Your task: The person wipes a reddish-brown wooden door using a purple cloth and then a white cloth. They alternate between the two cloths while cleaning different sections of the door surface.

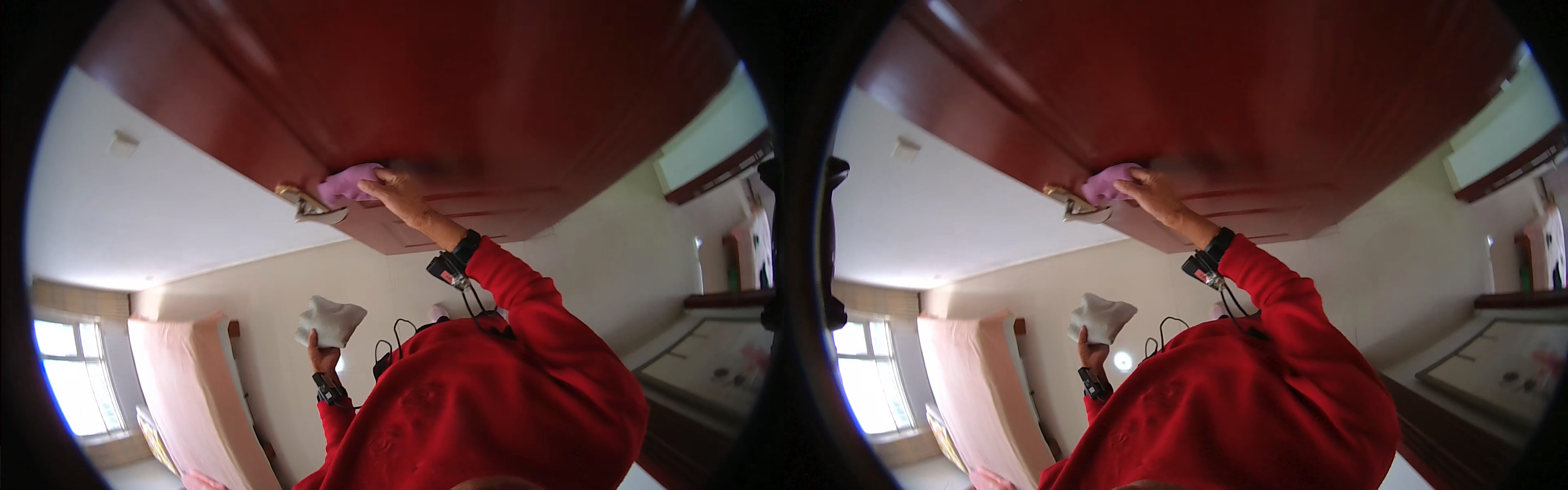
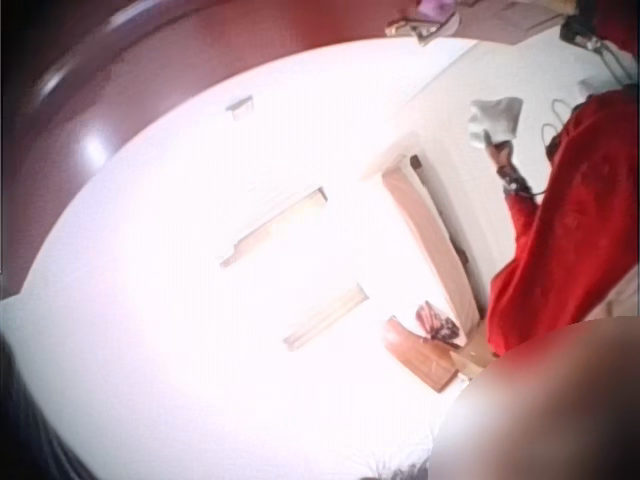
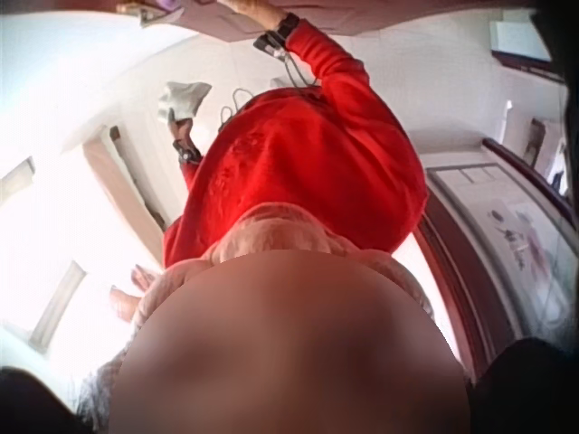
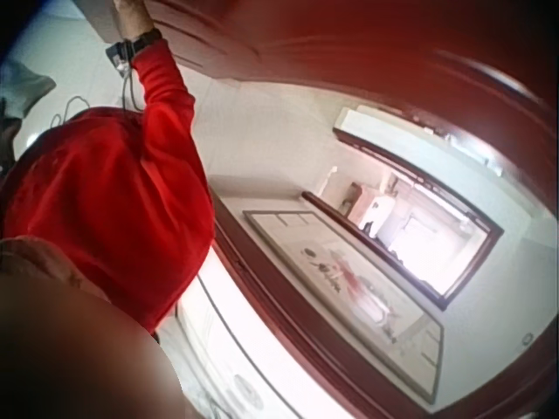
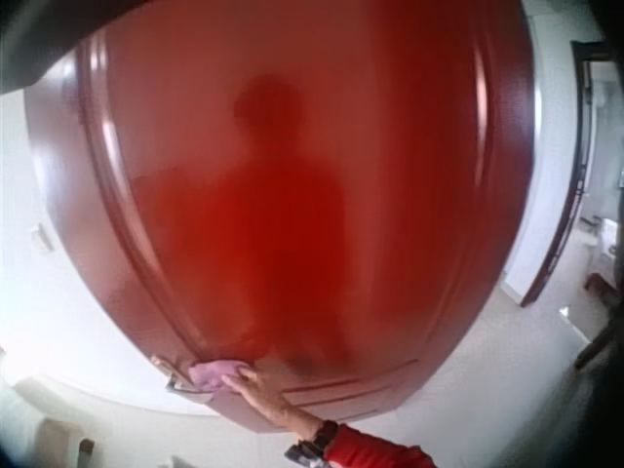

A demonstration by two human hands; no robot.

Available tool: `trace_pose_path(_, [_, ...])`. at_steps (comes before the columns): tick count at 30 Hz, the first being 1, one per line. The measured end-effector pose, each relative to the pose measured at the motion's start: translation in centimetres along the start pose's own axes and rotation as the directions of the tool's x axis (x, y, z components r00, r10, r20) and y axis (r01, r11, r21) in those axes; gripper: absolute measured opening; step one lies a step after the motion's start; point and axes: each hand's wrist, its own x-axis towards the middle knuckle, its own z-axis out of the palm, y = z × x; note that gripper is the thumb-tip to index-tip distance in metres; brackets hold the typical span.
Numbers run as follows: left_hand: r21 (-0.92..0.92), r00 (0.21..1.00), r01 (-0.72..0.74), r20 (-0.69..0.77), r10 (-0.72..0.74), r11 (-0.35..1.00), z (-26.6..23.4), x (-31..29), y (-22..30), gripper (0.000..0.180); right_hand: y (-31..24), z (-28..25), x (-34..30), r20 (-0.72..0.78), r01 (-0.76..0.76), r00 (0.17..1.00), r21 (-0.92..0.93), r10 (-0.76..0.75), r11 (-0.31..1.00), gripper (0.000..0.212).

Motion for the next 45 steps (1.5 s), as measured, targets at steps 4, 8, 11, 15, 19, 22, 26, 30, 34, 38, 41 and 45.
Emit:
trace_pose_path(4, [0.137, 0.999, 0.041, 0.016, -0.043, 0.99, 2.9, -0.1, -1.0, 0.055, -4.5, -4.9, -3.1, -0.119, 0.103, 0.989, 0.097, -0.092, 0.99, 0.025])
trace_pose_path(8, [0.229, 0.998, 0.063, 0.009, -0.067, 0.971, 4.3, -0.5, -1.7, 0.056, -8.5, -14.0, -10.0, -0.114, 0.021, 0.993, 0.036, -0.016, 0.999, 0.026])
trace_pose_path(11, [0.205, 0.982, 0.182, 0.01, -0.188, 0.962, 5.5, 3.0, -1.8, 0.054, -6.4, -19.0, -14.3, -0.208, -0.108, 0.971, 0.06, 0.118, 0.992, 0.028])
trace_pose_path(15, [0.187, 0.978, 0.085, 0.17, -0.118, 0.979, 8.2, 7.9, -3.4, 0.055, -1.7, -24.4, -19.3, -0.403, -0.093, 0.91, 0.027, 0.096, 0.995, 0.024])
trace_pose_path(19, [0.196, 0.933, -0.121, 0.357, 0.044, 0.973, 13.6, 6.5, -5.9, 0.055, -0.2, -28.8, -25.4, -0.601, 0.079, 0.798, 0.196, 0.056, 0.977, 0.022])
trace_pose_path(22, [0.166, 0.88, -0.149, 0.471, 0.054, 0.975, 17.2, 4.0, -7.3, 0.054, 1.1, -31.3, -29.1, -0.737, 0.098, 0.655, 0.303, 0.168, 0.948, 0.021])
trace_pose_path(26, [0.194, 0.805, -0.138, 0.593, -0.004, 0.971, 19.7, 1.2, -9.6, 0.051, 3.7, -33.2, -33.9, -0.673, 0.228, 0.657, -0.252, -0.339, 0.941, 0.021])
trace_pose_path(30, [0.136, 0.8, -0.243, 0.589, 0.118, 0.96, 20.0, 0.5, -12.1, 0.045, 7.6, -36.8, -36.0, -0.735, 0.179, 0.663, 0.341, 0.143, 0.923, 0.024])
trace_pose_path(34, [0.116, 0.803, -0.295, 0.567, 0.181, 0.948, 20.8, -2.4, -13.1, 0.046, 10.8, -39.5, -38.8, -0.688, 0.078, 0.701, -0.191, -0.19, 0.979, 0.041])
trace_pose_path(38, [0.05, 0.714, -0.425, 0.633, 0.301, 0.904, 23.9, -5.5, -12.2, 0.05, 10.7, -42.0, -38.1, -0.728, 0.037, 0.667, 0.243, 0.158, 0.969, 0.054])
trace_pose_path(41, [-0.065, 0.494, -0.647, 0.724, 0.482, 0.76, 25.6, -7.3, -10.3, 0.05, 10.0, -41.6, -37.4, -0.741, -0.035, 0.63, 0.272, 0.232, 0.962, 0.054])
trace_pose_path(45, [-0.112, 0.509, -0.751, 0.53, 0.678, 0.651, 29.2, -8.3, -6.3, 0.045, 9.1, -40.0, -37.2, -0.751, -0.08, 0.618, 0.235, 0.233, 0.969, 0.053])
